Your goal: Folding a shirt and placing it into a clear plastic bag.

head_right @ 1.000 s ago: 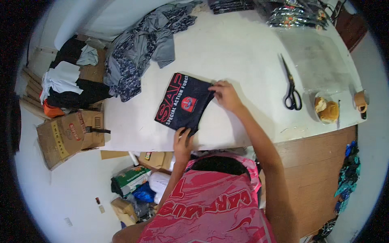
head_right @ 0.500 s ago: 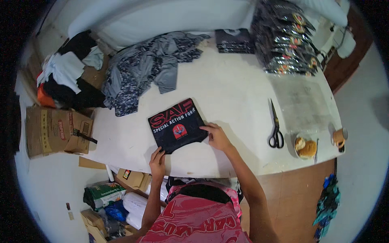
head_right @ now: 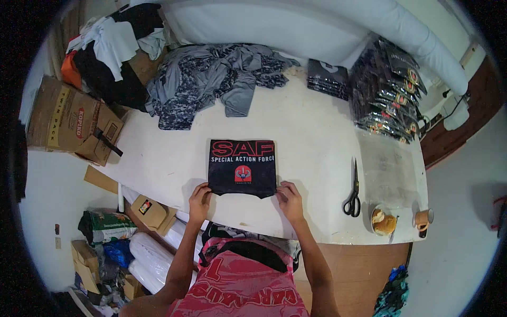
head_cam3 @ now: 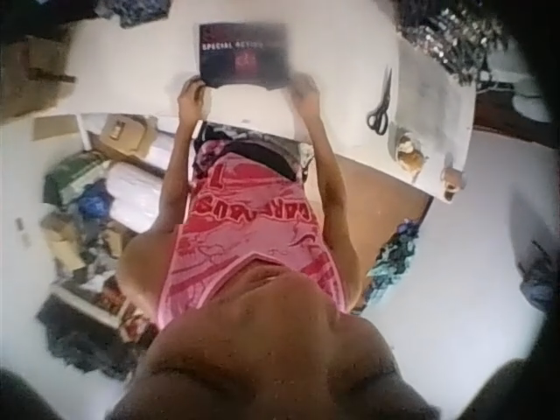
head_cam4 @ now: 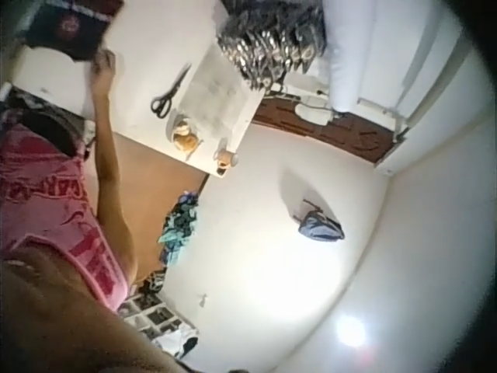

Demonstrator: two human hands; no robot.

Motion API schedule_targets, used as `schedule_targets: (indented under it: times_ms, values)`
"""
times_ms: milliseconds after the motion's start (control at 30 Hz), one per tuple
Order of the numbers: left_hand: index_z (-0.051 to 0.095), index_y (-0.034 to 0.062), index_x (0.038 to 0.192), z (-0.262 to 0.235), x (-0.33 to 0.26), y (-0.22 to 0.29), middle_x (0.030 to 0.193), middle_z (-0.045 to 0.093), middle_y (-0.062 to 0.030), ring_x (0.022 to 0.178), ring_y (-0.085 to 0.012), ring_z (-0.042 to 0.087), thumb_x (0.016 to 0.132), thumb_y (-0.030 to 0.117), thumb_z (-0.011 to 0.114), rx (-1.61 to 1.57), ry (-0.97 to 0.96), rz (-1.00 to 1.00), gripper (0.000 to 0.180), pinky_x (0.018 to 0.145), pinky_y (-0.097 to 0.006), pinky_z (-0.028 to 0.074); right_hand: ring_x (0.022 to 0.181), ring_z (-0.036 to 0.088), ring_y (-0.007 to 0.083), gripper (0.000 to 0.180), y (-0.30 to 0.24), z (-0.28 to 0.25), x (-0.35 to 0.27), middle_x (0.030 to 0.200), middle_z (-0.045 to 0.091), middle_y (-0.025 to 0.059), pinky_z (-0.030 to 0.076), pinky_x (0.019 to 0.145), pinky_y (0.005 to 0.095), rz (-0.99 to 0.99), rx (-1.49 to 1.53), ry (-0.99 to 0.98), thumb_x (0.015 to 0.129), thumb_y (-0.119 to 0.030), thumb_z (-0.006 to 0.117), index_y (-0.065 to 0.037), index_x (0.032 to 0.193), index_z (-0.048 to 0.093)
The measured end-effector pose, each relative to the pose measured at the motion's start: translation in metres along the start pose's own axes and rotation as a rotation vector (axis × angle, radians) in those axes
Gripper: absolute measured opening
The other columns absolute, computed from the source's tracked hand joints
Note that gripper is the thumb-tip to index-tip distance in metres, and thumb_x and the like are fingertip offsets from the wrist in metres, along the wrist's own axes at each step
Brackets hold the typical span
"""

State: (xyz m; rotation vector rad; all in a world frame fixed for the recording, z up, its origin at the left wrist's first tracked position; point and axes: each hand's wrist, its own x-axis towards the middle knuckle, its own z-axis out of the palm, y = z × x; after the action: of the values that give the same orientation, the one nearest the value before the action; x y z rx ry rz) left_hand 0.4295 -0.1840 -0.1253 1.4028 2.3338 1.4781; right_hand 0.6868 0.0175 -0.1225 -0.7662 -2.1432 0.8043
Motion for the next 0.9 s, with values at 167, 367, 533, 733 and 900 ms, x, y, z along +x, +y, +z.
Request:
schedule_targets:
  times_ms: [167,367,533,733,900]
  values:
    - [0.068,0.0019,0.108,-0.011,0.005,0.007,0.123,0.060,-0.0144,0.105,-0.0328,0.061,0.081,-0.003,0.067,0.176,-0.064,0.143,0.028,0.090,-0.040,0.051,0.112,0.058,0.0278,0.039,-0.030,-0.016,0.021,0.129,0.057,0.0103,0.049,0.094,0.0385,-0.340,-0.360,-0.135,0.076,0.000,0.071,-0.010,0.114,0.068]
    - [0.067,0.0030,0.112,-0.014,0.012,-0.002,0.123,0.059,-0.0124,0.107,-0.0319,0.056,0.081,0.004,0.069,0.243,-0.216,0.342,0.031,0.094,-0.041,0.048,0.110,0.057,0.0277,0.035,-0.015,-0.003,0.012,0.121,0.062,0.0071,0.049,0.096,0.0376,-0.343,-0.250,-0.284,0.078,-0.002,0.067,-0.007,0.112,0.068]
    - [0.062,0.0014,0.121,0.001,0.014,-0.009,0.124,0.057,-0.0140,0.108,-0.0331,0.054,0.081,0.000,0.063,0.303,-0.200,0.252,0.041,0.094,-0.043,0.047,0.102,0.060,0.0307,0.030,-0.012,0.014,0.007,0.110,0.065,0.0108,0.052,0.088,0.0384,-0.310,-0.220,-0.126,0.078,0.001,0.067,-0.003,0.108,0.068]
    - [0.063,0.0025,0.120,0.033,0.011,-0.001,0.122,0.060,-0.0128,0.108,-0.0308,0.055,0.080,0.001,0.064,0.374,-0.034,0.249,0.040,0.093,-0.045,0.044,0.096,0.061,0.0335,0.028,-0.017,0.004,0.009,0.103,0.066,0.0147,0.052,0.084,0.0402,-0.141,-0.153,-0.056,0.078,0.001,0.067,-0.001,0.106,0.068]
    - [0.066,0.0039,0.114,0.039,0.021,0.006,0.116,0.063,-0.0093,0.106,-0.0282,0.056,0.082,0.006,0.066,0.342,-0.024,0.271,0.032,0.092,-0.043,0.042,0.091,0.065,0.0345,0.024,-0.023,-0.017,0.021,0.096,0.068,0.0169,0.053,0.081,0.0390,-0.076,-0.101,-0.034,0.080,-0.001,0.070,-0.002,0.103,0.069]
